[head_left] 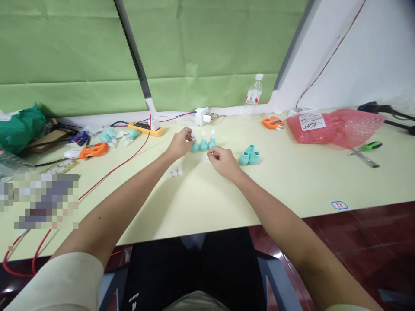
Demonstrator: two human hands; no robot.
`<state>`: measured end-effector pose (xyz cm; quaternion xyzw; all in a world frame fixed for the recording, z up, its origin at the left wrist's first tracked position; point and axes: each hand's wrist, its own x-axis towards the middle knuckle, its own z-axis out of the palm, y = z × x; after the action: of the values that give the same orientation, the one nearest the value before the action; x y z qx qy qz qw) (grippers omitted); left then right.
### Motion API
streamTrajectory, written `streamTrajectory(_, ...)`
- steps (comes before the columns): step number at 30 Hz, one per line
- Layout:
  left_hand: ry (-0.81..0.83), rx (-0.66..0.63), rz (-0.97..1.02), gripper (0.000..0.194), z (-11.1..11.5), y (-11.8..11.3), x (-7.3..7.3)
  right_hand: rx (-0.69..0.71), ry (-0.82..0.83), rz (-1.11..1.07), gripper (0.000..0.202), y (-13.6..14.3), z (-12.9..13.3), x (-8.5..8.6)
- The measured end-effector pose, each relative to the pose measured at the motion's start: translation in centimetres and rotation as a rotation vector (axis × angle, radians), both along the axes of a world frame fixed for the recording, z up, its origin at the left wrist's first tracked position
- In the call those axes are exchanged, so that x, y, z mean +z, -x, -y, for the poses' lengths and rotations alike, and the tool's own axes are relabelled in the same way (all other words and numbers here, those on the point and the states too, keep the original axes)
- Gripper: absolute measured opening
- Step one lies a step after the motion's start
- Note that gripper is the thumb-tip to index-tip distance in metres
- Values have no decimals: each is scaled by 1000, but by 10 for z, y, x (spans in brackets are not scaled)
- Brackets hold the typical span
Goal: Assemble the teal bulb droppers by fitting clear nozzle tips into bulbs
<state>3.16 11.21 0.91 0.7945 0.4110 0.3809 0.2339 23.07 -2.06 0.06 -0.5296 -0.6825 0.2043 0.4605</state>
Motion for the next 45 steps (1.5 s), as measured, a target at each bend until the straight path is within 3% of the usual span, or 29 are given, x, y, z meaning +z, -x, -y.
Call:
streamTrajectory(14, 16, -24, 22, 29, 4, -2, 0, 15, 17, 33, 14, 0, 0, 0)
streamTrajectory(21, 96, 14, -35, 56, 4, 0, -5, 9, 24, 48, 15, -1, -1, -1)
streamTrajectory(25, 140, 37, -75, 70, 11, 8, 1, 9, 20, 25, 14, -5, -5, -4)
streamTrajectory(27, 123, 58, -75, 63, 21, 18, 8, -6, 23, 11, 14, -9, -7, -6)
streamTrajectory(30, 9, 41, -127, 22, 44, 41, 22, -40, 21, 1, 14, -12, -9, -7)
streamTrajectory(33, -140, -31, -256, 23, 73, 64, 30, -46, 11, 10, 15, -12, -9, -8)
streamTrajectory(37, -305, -147, -425, 21, 100, 80, 26, -51, 50, 40, 14, -11, -9, -10)
streamTrajectory(45, -354, -135, -540, 15, 106, 77, 22, -95, 149, 127, 13, -18, -16, -20)
